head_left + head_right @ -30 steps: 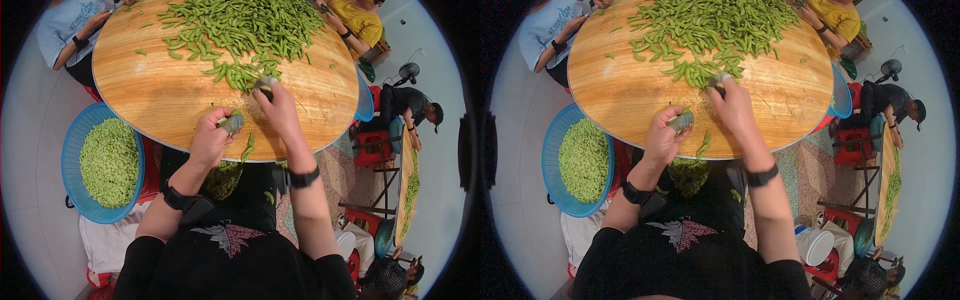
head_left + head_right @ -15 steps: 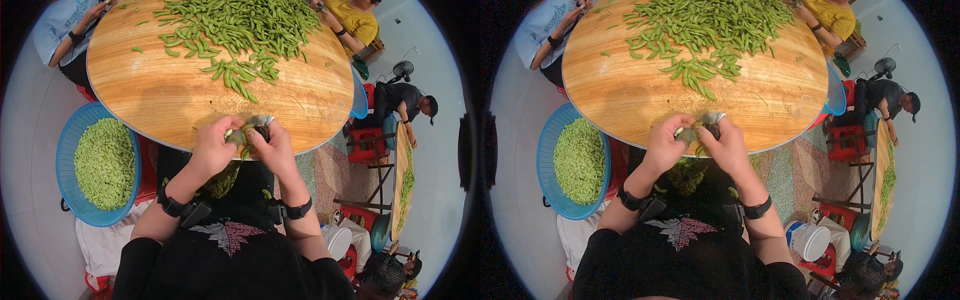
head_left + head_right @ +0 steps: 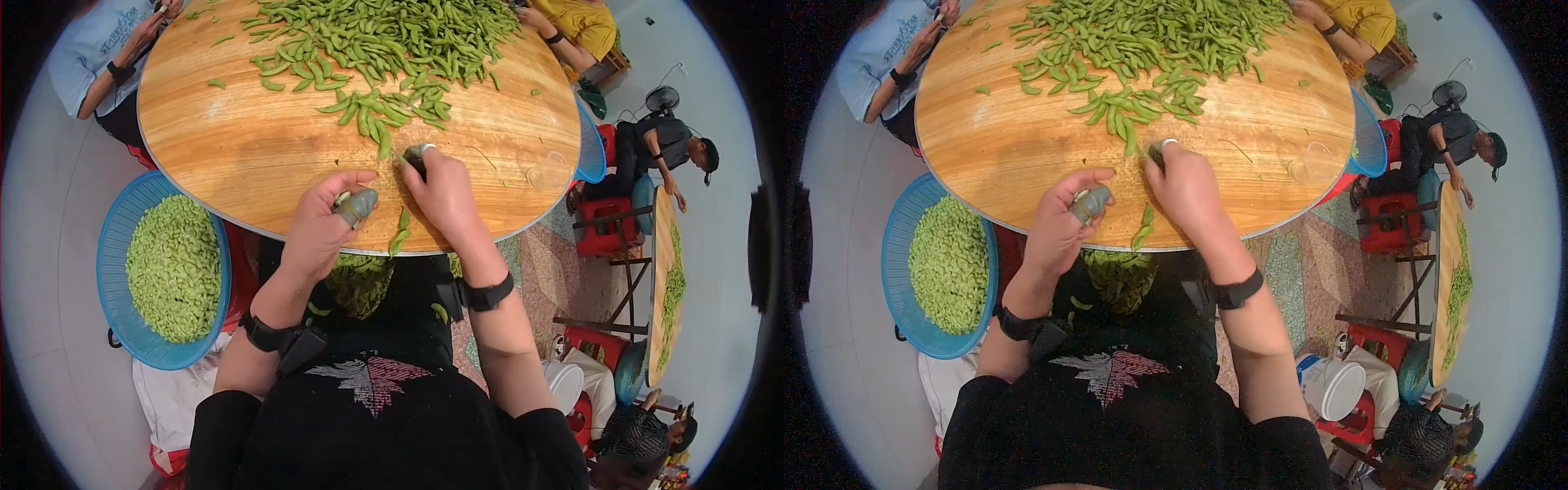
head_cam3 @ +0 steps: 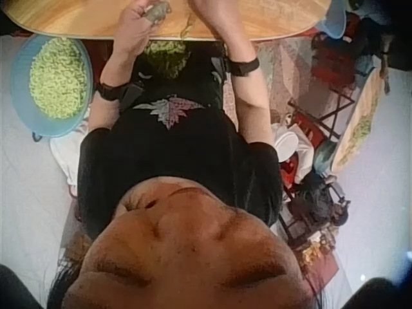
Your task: Peel green bean pods by hand to extract the beans.
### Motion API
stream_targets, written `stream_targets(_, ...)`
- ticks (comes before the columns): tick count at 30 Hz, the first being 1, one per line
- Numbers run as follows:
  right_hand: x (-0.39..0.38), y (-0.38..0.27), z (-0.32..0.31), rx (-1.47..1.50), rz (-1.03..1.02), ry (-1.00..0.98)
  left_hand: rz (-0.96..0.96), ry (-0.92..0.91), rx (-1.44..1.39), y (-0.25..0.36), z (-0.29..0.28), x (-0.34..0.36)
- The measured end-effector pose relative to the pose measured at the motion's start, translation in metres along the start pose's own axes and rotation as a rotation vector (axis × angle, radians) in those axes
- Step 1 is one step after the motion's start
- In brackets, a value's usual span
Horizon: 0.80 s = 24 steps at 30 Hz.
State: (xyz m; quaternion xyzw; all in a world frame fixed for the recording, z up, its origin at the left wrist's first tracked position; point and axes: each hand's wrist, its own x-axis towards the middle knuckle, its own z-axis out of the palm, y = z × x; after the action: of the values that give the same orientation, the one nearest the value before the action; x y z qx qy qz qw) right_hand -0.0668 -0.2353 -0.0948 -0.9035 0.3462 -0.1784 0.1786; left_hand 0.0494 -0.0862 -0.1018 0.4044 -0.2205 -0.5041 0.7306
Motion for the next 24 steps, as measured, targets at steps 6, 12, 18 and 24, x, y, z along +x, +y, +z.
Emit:
stream_targets(6,-0.048,-0.028,-0.01,1.034,0.255,-0.229,-0.096,0.0,-0.143,-0.018,0.008,0.009)
stream_targets(12,-0.058,-0.023,-0.03,1.277,0.287,-0.454,-0.021,0.045,-0.135,-0.021,0.013,0.01)
stream_targets(18,-0.061,-0.016,-0.019,1.29,0.324,-0.43,0.105,0.054,0.163,-0.027,0.015,0.009)
stream_targets(24,-0.068,-0.02,-0.016,1.761,0.568,-0.55,-0.139,-0.154,-0.236,-0.016,0.01,0.006)
